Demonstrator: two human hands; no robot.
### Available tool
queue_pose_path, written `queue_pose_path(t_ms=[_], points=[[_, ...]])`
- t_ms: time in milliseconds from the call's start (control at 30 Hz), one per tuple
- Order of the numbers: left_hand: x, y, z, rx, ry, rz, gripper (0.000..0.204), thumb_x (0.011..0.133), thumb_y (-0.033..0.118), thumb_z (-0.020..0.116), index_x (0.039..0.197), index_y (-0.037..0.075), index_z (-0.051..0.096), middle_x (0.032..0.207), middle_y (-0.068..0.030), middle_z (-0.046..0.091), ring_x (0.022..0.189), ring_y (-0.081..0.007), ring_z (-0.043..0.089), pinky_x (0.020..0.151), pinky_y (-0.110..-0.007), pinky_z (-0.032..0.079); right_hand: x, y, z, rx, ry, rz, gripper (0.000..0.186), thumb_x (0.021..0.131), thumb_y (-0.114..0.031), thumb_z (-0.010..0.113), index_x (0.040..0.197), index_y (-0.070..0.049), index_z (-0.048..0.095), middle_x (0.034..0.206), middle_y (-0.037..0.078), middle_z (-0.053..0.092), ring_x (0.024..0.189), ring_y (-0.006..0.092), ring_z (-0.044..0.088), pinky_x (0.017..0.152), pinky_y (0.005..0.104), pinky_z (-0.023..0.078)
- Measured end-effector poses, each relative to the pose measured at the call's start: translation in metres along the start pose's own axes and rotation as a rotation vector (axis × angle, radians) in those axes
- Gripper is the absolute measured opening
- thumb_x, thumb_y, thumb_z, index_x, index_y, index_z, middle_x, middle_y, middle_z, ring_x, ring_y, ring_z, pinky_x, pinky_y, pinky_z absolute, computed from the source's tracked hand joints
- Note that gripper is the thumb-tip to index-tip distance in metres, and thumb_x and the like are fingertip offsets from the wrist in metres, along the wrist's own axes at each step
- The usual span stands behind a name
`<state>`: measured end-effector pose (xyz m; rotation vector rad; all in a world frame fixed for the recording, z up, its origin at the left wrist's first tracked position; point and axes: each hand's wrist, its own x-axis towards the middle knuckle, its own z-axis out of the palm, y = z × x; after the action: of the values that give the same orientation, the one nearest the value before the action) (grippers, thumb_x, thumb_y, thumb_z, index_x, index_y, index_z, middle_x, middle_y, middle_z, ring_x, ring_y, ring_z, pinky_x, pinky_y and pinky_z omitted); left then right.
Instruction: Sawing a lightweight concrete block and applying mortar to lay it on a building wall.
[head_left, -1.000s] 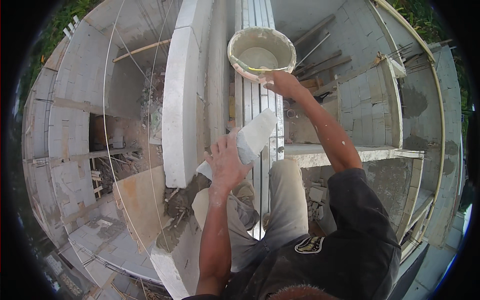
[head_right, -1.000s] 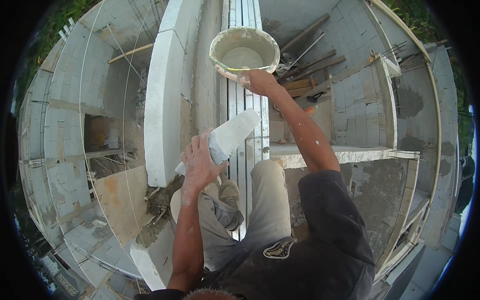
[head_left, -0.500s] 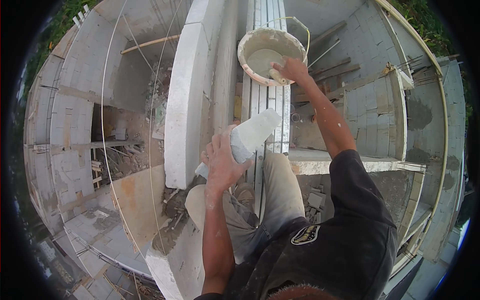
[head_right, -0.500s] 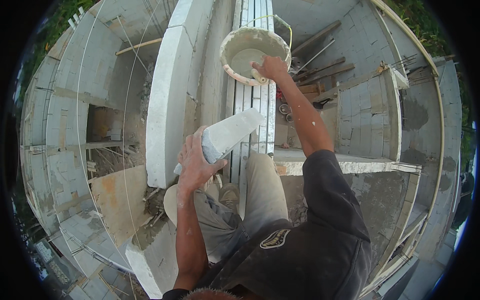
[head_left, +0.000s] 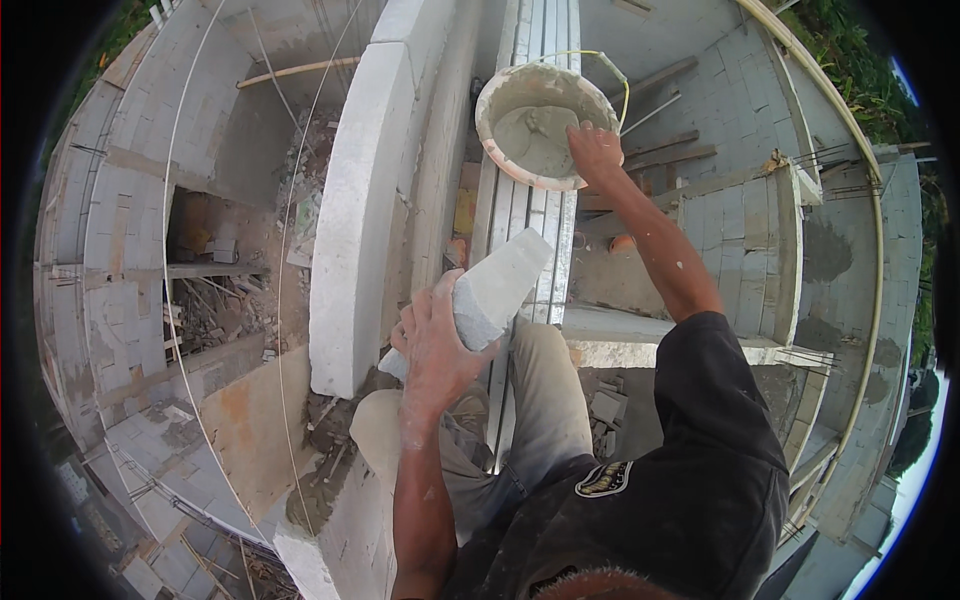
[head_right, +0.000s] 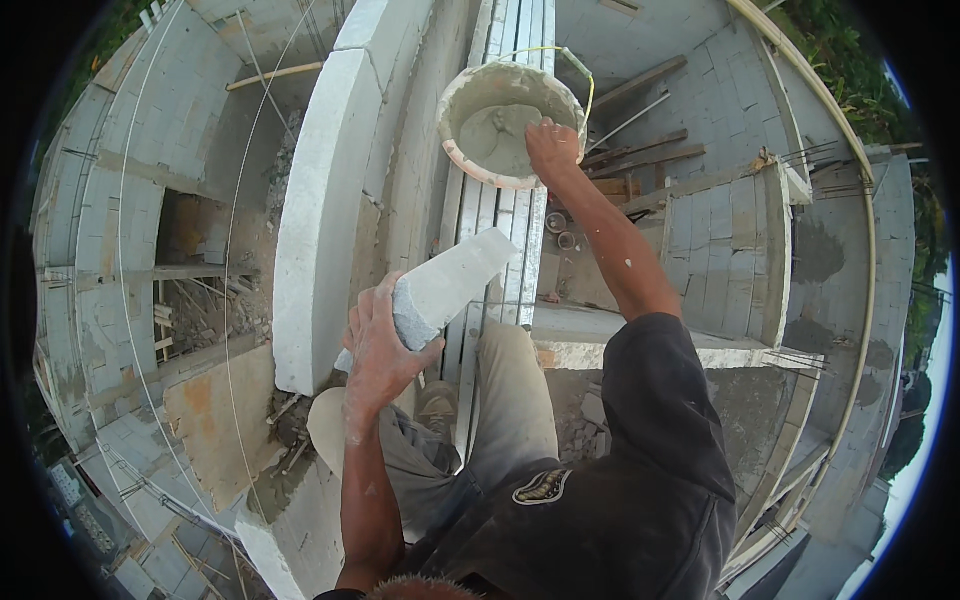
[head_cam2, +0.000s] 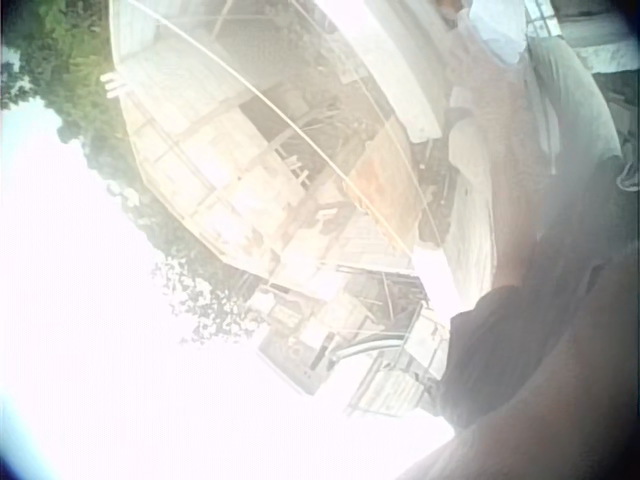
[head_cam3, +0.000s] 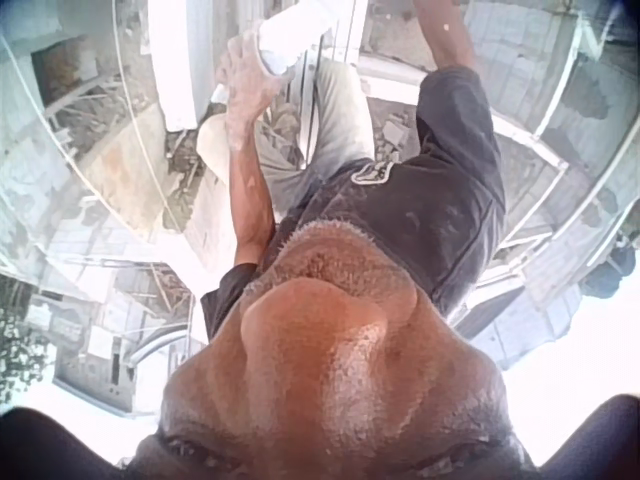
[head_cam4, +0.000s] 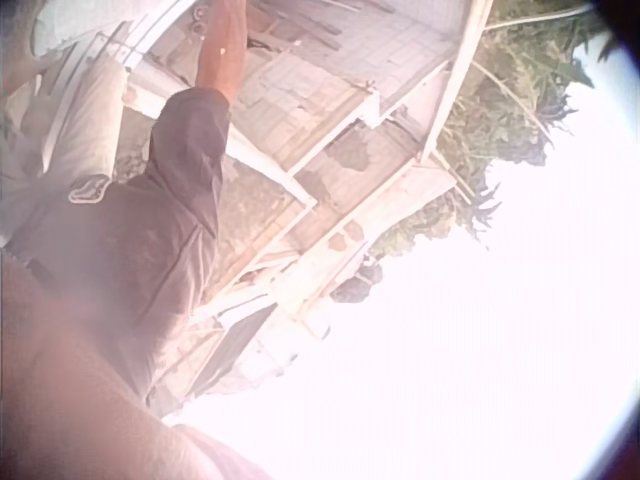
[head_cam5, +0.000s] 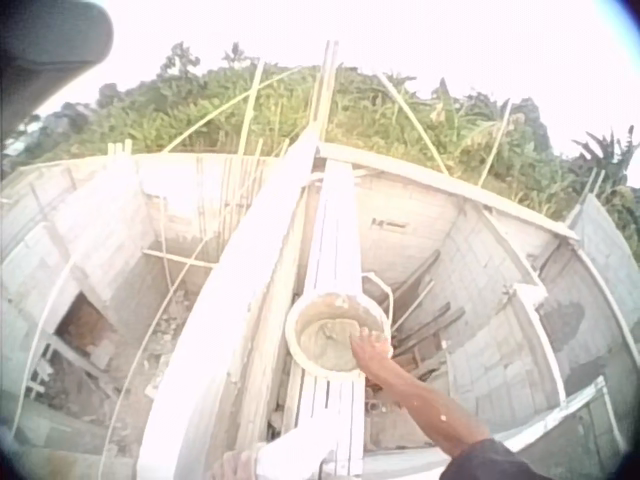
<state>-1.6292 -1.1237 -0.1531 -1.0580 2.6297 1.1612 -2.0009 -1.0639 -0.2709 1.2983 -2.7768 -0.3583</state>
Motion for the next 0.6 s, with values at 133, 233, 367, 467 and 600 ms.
queue_pose_path(t_ms=[133,233,367,467,600], points=[[-0.006,0.004,0.006,0.027,-0.026,-0.017,0.096,0.066,0.024,0.084,0.148,0.016,0.035,0.134,-0.0141,0.043,0.128,-0.0377,0.04,0.108,-0.056,0.028,0.012,-0.015,0.039,-0.088,0.07,0.033,0.013,0.079,-0.008,0.07,0.089,-0.012,0.077,0.094,0.014,0.074,0.093,0.0263,0.073,0.074,0.0383,0.058],[-0.011,-0.004,0.006,0.016,-0.017,-0.025,0.096,0.066,0.023,0.084,0.148,0.016,0.034,0.134,-0.0147,0.043,0.128,-0.0375,0.04,0.108,-0.055,0.028,0.016,-0.027,0.05,-0.008,-0.011,-0.026,0.012,0.079,-0.008,0.069,0.088,-0.01,0.077,0.092,0.015,0.075,0.091,0.0273,0.074,0.075,0.0388,0.058],[-0.017,-0.012,0.003,-0.044,0.021,-0.048,0.097,0.066,0.023,0.084,0.148,0.014,0.033,0.134,-0.0155,0.043,0.127,-0.0383,0.041,0.108,-0.054,0.03,0.014,-0.016,0.025,0.207,-0.2,0.055,0.021,0.078,-0.015,0.069,0.095,-0.006,0.076,0.099,0.018,0.074,0.095,0.0331,0.072,0.08,0.0443,0.057],[-0.012,-0.011,0.001,-0.07,0.041,-0.075,0.097,0.067,0.025,0.084,0.148,0.012,0.032,0.135,-0.0166,0.043,0.127,-0.039,0.041,0.107,-0.053,0.033,0.009,-0.007,0.033,0.355,-0.259,0.092,0.032,0.075,-0.019,0.07,0.103,-0.004,0.073,0.099,0.019,0.073,0.094,0.0358,0.071,0.082,0.0456,0.056],[-0.008,-0.014,0.001,-0.027,0.012,-0.07,0.097,0.068,0.026,0.083,0.148,0.012,0.031,0.135,-0.0177,0.043,0.127,-0.0394,0.042,0.106,-0.053,0.034,-0.005,0.033,0.037,0.729,-0.314,0.129,0.045,0.075,-0.027,0.073,0.117,-0.01,0.071,0.106,0.02,0.072,0.1,0.0372,0.069,0.088,0.044,0.053]])
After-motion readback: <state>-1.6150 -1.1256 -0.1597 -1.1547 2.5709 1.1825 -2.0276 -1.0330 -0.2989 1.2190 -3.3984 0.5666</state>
